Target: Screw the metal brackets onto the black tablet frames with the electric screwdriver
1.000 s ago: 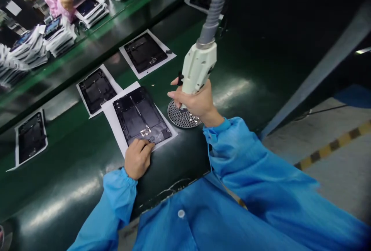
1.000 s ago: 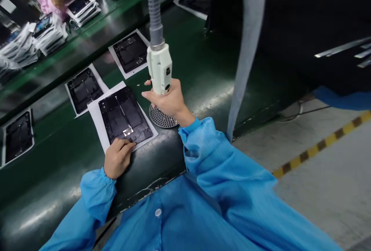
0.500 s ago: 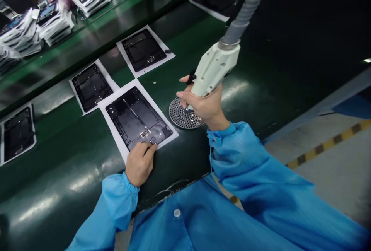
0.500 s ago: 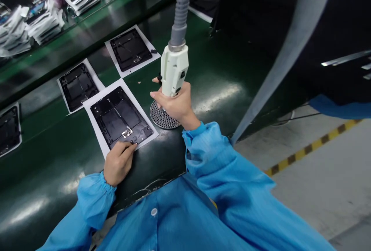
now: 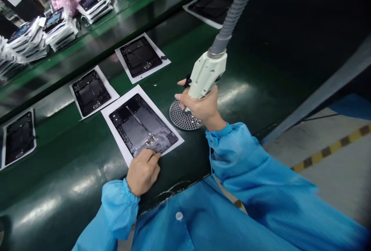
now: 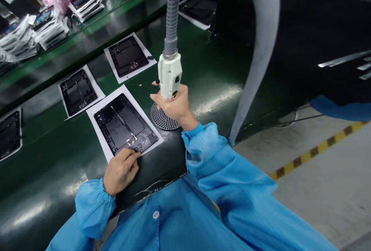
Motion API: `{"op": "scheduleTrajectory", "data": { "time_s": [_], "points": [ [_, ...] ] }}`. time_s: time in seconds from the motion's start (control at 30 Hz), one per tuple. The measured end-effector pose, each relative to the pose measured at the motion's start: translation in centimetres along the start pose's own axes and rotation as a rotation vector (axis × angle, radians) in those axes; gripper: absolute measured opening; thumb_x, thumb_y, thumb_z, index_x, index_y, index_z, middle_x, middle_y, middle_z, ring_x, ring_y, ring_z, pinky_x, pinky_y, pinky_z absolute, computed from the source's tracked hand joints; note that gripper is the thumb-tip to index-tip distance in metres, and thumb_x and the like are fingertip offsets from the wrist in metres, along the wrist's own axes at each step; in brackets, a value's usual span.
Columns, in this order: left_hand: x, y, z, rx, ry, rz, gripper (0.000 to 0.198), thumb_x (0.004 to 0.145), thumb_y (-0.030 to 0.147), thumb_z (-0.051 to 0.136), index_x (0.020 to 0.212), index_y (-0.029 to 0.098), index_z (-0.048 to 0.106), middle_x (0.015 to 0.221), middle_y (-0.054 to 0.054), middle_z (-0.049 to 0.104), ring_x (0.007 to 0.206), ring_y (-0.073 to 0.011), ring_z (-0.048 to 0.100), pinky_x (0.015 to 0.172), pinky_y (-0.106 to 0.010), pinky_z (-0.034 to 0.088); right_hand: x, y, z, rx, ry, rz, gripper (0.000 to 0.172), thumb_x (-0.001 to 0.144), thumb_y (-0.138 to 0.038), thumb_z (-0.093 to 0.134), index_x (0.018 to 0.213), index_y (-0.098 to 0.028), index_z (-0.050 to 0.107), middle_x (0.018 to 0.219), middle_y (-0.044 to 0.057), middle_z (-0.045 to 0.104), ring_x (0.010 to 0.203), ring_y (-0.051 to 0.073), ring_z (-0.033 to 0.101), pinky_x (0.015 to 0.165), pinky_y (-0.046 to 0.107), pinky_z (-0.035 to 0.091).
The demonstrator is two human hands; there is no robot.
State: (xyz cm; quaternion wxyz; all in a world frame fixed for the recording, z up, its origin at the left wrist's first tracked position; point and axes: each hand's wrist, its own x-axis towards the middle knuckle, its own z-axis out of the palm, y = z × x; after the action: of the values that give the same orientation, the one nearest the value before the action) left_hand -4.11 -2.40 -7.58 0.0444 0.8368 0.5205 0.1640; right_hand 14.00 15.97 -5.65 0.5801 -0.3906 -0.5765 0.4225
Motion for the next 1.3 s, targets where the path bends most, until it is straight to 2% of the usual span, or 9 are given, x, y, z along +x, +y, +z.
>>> {"op": "scheduleTrajectory", "data": {
  "time_s": [0.17, 0.37, 0.47, 0.57, 0.73, 0.87, 1.03, 1.2, 1.3],
  "points": [
    [0.0, 0.0, 0.1, -0.001, 0.018, -0.025, 0.026, 0.089, 0.011, 0.045, 0.103, 0.014, 0.066, 0.087, -0.008, 0.065, 0.079, -0.0178, 0.061, 0.065, -0.029, 0.055, 0.1, 0.1, 0.1, 0.001, 0.005, 0.003, 0.017, 0.068, -0.014, 0.071, 0.08, -0.023, 0.062, 0.046, -0.005, 0.054, 0.057, 0.018, 0.062, 0.061, 0.035, 0.056],
    [0.2, 0.0, -0.7, -0.098, -0.005, -0.064, 0.022, 0.091, 0.016, 0.049, 0.102, 0.015, 0.068, 0.088, -0.008, 0.067, 0.08, -0.0177, 0.064, 0.068, -0.029, 0.057, 0.2, 0.3, 0.3, 0.004, 0.005, -0.003, 0.019, 0.064, -0.011, 0.071, 0.077, -0.022, 0.062, 0.046, -0.007, 0.056, 0.042, 0.014, 0.053, 0.055, 0.036, 0.053],
    [0.5, -0.6, -1.3, -0.165, 0.015, -0.171, 0.021, 0.094, 0.023, 0.051, 0.104, 0.016, 0.068, 0.094, -0.007, 0.069, 0.086, -0.0164, 0.066, 0.076, -0.028, 0.057, 0.0, 0.0, 0.3, 0.001, 0.011, 0.0, 0.02, 0.064, -0.01, 0.071, 0.078, -0.022, 0.064, 0.046, -0.007, 0.056, 0.04, 0.013, 0.051, 0.052, 0.033, 0.051],
    [1.3, -1.1, -1.5, -0.076, 0.064, -0.345, 0.021, 0.094, 0.027, 0.053, 0.104, 0.016, 0.068, 0.099, -0.008, 0.069, 0.09, -0.019, 0.066, 0.079, -0.031, 0.056, -0.2, -0.5, 0.2, 0.031, 0.047, -0.019, 0.021, 0.063, -0.008, 0.072, 0.079, -0.02, 0.066, 0.045, -0.006, 0.056, 0.038, 0.012, 0.05, 0.049, 0.032, 0.048],
    [3.2, -1.5, -1.3, -0.001, -0.031, -0.498, 0.022, 0.084, 0.033, 0.067, 0.097, 0.016, 0.069, 0.101, -0.008, 0.067, 0.093, -0.0229, 0.064, 0.079, -0.035, 0.054, -0.3, -0.7, 0.0, 0.041, 0.05, -0.094, 0.02, 0.062, 0.0, 0.07, 0.072, -0.017, 0.066, 0.044, -0.003, 0.056, 0.038, 0.012, 0.052, 0.052, 0.032, 0.048],
    [3.7, -1.6, -1.6, -0.131, -0.014, -0.521, 0.007, 0.08, 0.024, 0.071, 0.08, 0.017, 0.069, 0.083, -0.003, 0.068, 0.081, -0.0183, 0.063, 0.075, -0.031, 0.052, -0.3, -0.7, 0.0, 0.041, 0.049, -0.074, 0.023, 0.063, 0.003, 0.068, 0.073, -0.017, 0.066, 0.043, -0.004, 0.055, 0.037, 0.011, 0.052, 0.049, 0.03, 0.047],
    [2.7, -0.8, -1.6, -0.449, 0.066, -0.66, 0.014, 0.083, 0.029, 0.067, 0.076, 0.017, 0.069, 0.062, 0.003, 0.064, 0.053, -0.0088, 0.055, 0.055, -0.02, 0.045, -0.2, -1.3, 0.1, 0.019, 0.059, -0.077, 0.025, 0.061, 0.004, 0.07, 0.073, -0.018, 0.066, 0.043, -0.006, 0.055, 0.038, 0.01, 0.053, 0.048, 0.029, 0.048],
    [1.8, 0.7, -0.8, -0.402, -0.012, -0.638, 0.014, 0.086, 0.028, 0.063, 0.082, 0.018, 0.072, 0.063, 0.002, 0.065, 0.055, -0.0091, 0.055, 0.056, -0.021, 0.044, -0.3, -1.7, 0.1, -0.01, 0.037, -0.037, 0.028, 0.06, 0.005, 0.069, 0.074, -0.019, 0.065, 0.044, -0.007, 0.055, 0.039, 0.009, 0.054, 0.048, 0.027, 0.048],
    [2.1, 0.9, -0.9, -0.292, -0.049, -0.599, 0.011, 0.085, 0.027, 0.064, 0.083, 0.019, 0.072, 0.076, -0.001, 0.067, 0.061, -0.0104, 0.057, 0.06, -0.023, 0.046, -0.4, -1.4, 0.0, 0.013, 0.028, -0.067, 0.026, 0.061, 0.004, 0.07, 0.075, -0.018, 0.065, 0.045, -0.007, 0.054, 0.04, 0.009, 0.054, 0.048, 0.028, 0.048]
  ]
}}
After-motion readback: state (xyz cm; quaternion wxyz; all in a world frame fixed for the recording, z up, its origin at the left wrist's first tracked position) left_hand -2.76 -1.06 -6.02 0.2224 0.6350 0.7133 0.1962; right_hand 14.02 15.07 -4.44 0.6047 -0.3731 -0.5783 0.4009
